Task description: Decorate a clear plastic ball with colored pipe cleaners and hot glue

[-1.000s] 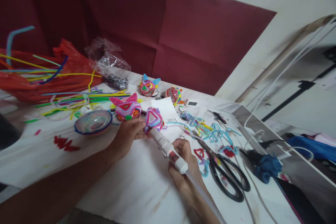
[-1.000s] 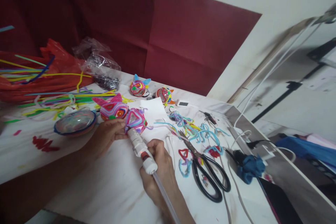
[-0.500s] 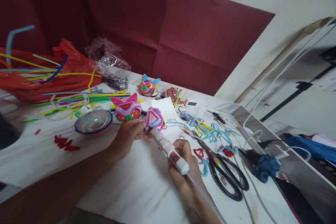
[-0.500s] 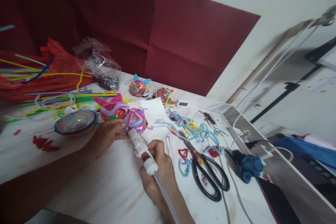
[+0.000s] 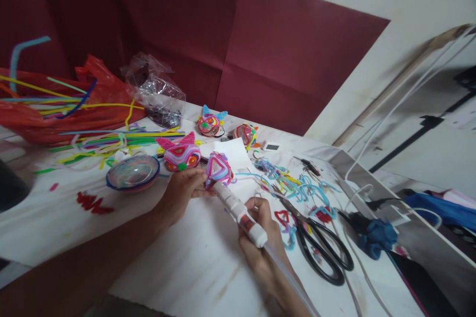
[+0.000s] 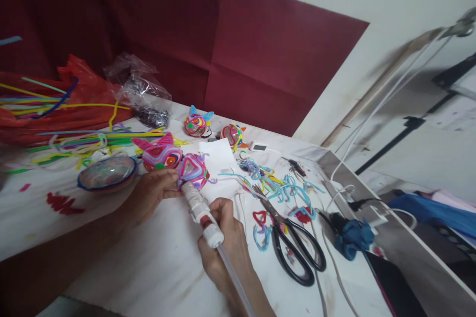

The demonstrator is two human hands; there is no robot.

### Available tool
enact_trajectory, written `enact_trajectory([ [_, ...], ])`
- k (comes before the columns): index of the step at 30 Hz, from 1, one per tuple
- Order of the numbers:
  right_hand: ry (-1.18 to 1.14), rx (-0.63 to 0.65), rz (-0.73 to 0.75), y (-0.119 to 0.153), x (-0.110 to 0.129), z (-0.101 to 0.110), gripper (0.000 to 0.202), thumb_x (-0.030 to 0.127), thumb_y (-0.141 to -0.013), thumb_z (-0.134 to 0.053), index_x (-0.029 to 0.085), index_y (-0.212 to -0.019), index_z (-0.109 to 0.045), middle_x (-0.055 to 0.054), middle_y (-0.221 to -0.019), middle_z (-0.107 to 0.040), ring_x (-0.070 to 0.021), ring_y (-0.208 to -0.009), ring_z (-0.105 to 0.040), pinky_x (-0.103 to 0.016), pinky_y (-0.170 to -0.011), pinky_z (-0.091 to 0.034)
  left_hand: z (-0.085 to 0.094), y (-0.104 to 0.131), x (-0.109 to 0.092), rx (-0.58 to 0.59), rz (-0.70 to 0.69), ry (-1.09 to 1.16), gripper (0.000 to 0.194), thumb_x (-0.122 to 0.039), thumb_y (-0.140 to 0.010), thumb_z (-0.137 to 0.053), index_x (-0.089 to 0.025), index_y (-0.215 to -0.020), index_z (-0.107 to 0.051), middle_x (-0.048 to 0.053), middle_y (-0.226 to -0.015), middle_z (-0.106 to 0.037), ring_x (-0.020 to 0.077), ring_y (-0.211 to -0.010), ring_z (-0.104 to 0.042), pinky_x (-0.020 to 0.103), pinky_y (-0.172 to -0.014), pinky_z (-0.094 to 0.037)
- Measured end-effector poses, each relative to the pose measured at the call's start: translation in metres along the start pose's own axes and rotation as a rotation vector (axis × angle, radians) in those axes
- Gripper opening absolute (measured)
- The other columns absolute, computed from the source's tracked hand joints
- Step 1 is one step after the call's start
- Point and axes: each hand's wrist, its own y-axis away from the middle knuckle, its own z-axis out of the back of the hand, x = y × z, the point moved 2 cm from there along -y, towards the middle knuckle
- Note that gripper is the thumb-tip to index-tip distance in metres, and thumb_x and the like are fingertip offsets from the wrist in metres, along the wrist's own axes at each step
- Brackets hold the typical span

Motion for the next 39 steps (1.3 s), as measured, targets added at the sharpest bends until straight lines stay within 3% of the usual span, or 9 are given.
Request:
enact_trajectory([
  [8,-0.03,0.045,0.026,-0.003,-0.006,0.002,0.038,0.015,-0.069,-0.047,0.026,-0.105,-0.042,0.003,-0.081,-0.072,-0.0202,-0.069,-0.07,-0.028,-0.063,-0.043,0.0,-0.001,0.002,0.001,0.017,0.003,0.024,-0.034,-0.058,-0.083,-0.016,-0.067,-0.068,-0.001,-0.062,-0.066,0.0157,-0.058,-0.064,0.028,-0.058,-0.06],
  [13,-0.057,0.086,0.058,-0.003,-0.007,0.004,0.037,0.017,-0.068,-0.046,0.026,-0.104,-0.042,0.005,-0.074,-0.069,-0.0185,-0.061,-0.066,-0.027,-0.057,-0.039,0.0,-0.001,-0.001,-0.002,0.006,0.004,0.02,-0.033,-0.059,-0.082,-0.018,-0.063,-0.069,0.001,-0.063,-0.066,0.0176,-0.063,-0.065,0.026,-0.056,-0.059],
  [28,-0.044,0.035,0.152,-0.003,-0.012,0.005,0.035,0.015,-0.069,-0.047,0.025,-0.103,-0.044,0.008,-0.06,-0.058,-0.0169,-0.052,-0.059,-0.026,-0.052,-0.035,0.004,-0.006,0.003,-0.006,0.022,0.032,0.021,-0.031,-0.057,-0.078,-0.017,-0.068,-0.067,-0.001,-0.062,-0.067,0.0149,-0.057,-0.064,0.027,-0.056,-0.059],
  [39,-0.044,0.037,0.198,-0.003,-0.013,0.007,0.034,0.014,-0.071,-0.047,0.025,-0.103,-0.045,0.006,-0.065,-0.063,-0.0179,-0.055,-0.063,-0.026,-0.054,-0.038,0.002,-0.003,0.0,0.021,0.075,0.044,0.022,-0.031,-0.06,-0.078,-0.017,-0.07,-0.065,-0.001,-0.063,-0.069,0.0164,-0.059,-0.068,0.027,-0.058,-0.059],
])
